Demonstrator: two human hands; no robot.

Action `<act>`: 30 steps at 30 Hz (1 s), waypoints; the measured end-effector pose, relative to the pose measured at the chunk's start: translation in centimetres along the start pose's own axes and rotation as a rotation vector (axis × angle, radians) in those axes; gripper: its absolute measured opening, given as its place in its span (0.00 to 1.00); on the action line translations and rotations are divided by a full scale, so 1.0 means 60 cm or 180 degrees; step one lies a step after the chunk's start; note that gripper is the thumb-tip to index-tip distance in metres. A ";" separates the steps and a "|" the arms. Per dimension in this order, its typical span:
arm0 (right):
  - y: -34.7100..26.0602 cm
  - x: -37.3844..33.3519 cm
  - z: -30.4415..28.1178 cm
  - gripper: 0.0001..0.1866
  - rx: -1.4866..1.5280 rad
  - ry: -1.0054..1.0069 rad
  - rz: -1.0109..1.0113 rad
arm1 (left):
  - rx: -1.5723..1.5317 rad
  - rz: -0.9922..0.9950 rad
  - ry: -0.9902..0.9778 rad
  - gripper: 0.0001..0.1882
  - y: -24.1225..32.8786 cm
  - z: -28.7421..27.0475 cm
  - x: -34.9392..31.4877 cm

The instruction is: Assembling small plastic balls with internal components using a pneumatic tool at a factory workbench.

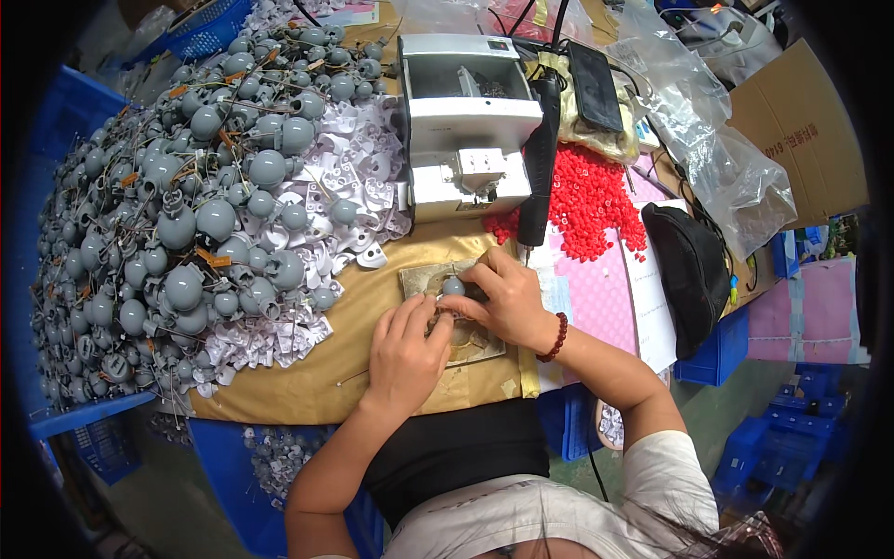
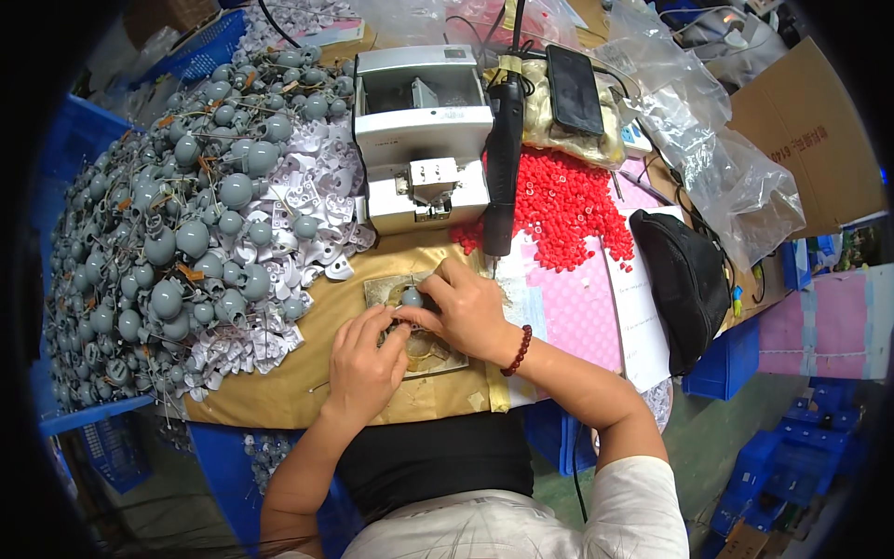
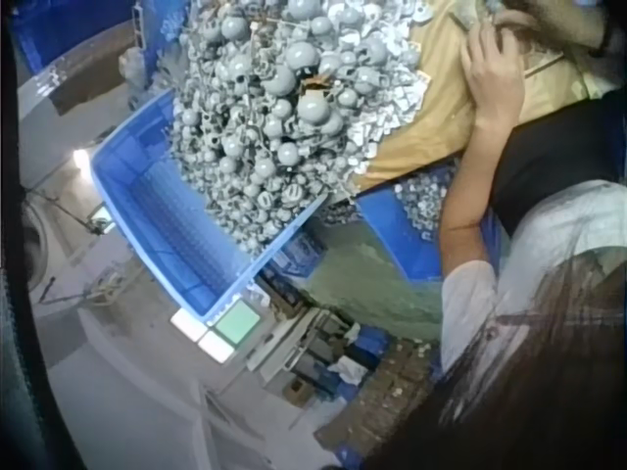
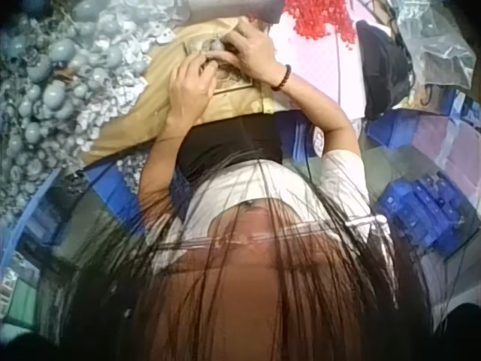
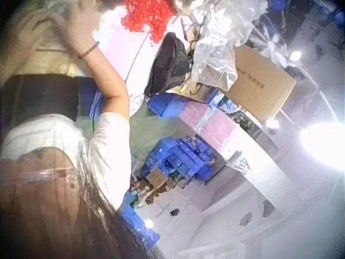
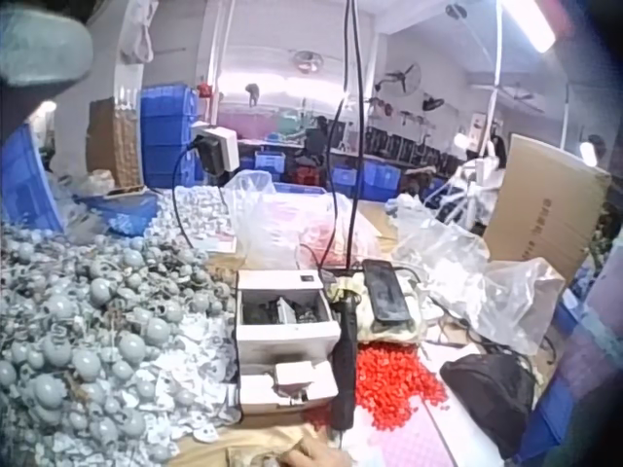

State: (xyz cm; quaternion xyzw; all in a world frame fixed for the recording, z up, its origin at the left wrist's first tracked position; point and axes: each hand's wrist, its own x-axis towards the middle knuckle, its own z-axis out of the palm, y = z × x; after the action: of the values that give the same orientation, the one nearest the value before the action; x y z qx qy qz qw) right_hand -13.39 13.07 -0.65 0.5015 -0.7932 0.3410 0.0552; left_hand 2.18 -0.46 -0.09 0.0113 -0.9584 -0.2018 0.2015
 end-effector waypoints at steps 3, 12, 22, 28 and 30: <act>0.001 -0.007 0.012 0.26 0.0109 0.0060 0.0108 | -0.0212 -0.0363 0.0197 0.22 0.008 0.005 0.014; 0.057 0.055 -0.052 0.26 0.0180 0.1346 0.0282 | -0.0206 -0.0572 0.0086 0.19 0.020 0.002 0.051; 0.146 0.113 -0.053 0.29 0.1814 0.1352 0.1563 | -0.0224 -0.0478 0.0161 0.19 0.015 0.005 0.049; 0.017 0.153 -0.137 0.30 0.2490 0.1988 0.0321 | -0.0180 -0.0524 0.0052 0.20 0.014 0.007 0.045; -0.012 0.185 -0.157 0.28 0.3032 0.1735 0.0223 | -0.0200 -0.0522 0.0106 0.20 0.014 0.005 0.047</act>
State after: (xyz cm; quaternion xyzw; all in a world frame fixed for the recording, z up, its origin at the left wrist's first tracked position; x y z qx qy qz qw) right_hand -20.63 10.07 11.63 0.3377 -0.5244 0.7815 0.0141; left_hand -0.47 0.14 1.07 0.0868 -0.9440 -0.2473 0.2006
